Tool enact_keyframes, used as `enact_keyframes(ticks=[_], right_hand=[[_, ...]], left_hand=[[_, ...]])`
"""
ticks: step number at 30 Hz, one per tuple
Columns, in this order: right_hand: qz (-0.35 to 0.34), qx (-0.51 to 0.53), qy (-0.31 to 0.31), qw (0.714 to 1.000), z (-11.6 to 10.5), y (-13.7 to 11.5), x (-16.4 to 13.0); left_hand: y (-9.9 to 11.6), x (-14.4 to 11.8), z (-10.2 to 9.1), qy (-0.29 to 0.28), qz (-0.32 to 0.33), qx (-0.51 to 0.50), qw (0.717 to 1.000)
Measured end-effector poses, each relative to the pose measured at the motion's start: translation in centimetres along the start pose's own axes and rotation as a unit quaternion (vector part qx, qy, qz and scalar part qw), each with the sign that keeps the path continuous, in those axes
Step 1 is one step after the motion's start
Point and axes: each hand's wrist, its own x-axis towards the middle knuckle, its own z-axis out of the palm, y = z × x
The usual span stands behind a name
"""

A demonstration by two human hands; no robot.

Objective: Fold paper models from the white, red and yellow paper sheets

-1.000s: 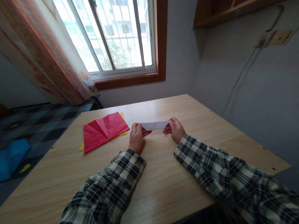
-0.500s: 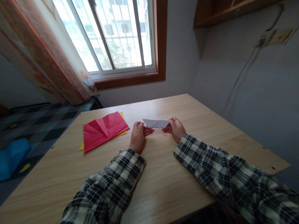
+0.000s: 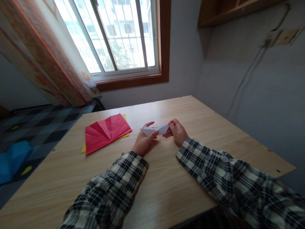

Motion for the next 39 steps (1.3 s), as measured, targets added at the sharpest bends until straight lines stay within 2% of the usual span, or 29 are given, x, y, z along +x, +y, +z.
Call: enact_keyframes(ticks=[5, 11, 15, 23, 28, 34, 39], right_hand=[[0.007, 0.027, -0.006, 1.0, -0.05, -0.16, -0.04], [0.053, 0.042, -0.106, 0.992, -0.27, 0.1, 0.09], [0.073, 0.046, -0.146, 0.986, -0.29, 0.02, 0.1], [0.108, 0.068, -0.155, 0.98, -0.54, -0.16, 0.46], [0.08, 0.015, -0.207, 0.975, -0.07, 0.14, -0.13], [0.06, 0.005, -0.176, 0.983, -0.09, 0.0, -0.24], [0.059, 0.02, -0.165, 0.984, -0.22, 0.0, -0.06]], left_hand=[[-0.07, -0.01, 0.04, 0.027, 0.021, -0.004, 0.999], [-0.12, -0.04, 0.0, 0.042, 0.035, 0.007, 0.998], [-0.33, 0.13, -0.27, 0.045, 0.05, 0.022, 0.997], [-0.48, 0.27, -0.31, 0.107, 0.072, 0.002, 0.992], [-0.37, 0.16, -0.22, 0.076, 0.076, 0.02, 0.994], [-0.84, 0.33, 0.04, 0.039, 0.043, 0.005, 0.998], [-0.56, 0.15, 0.22, 0.005, 0.03, 0.08, 0.996]])
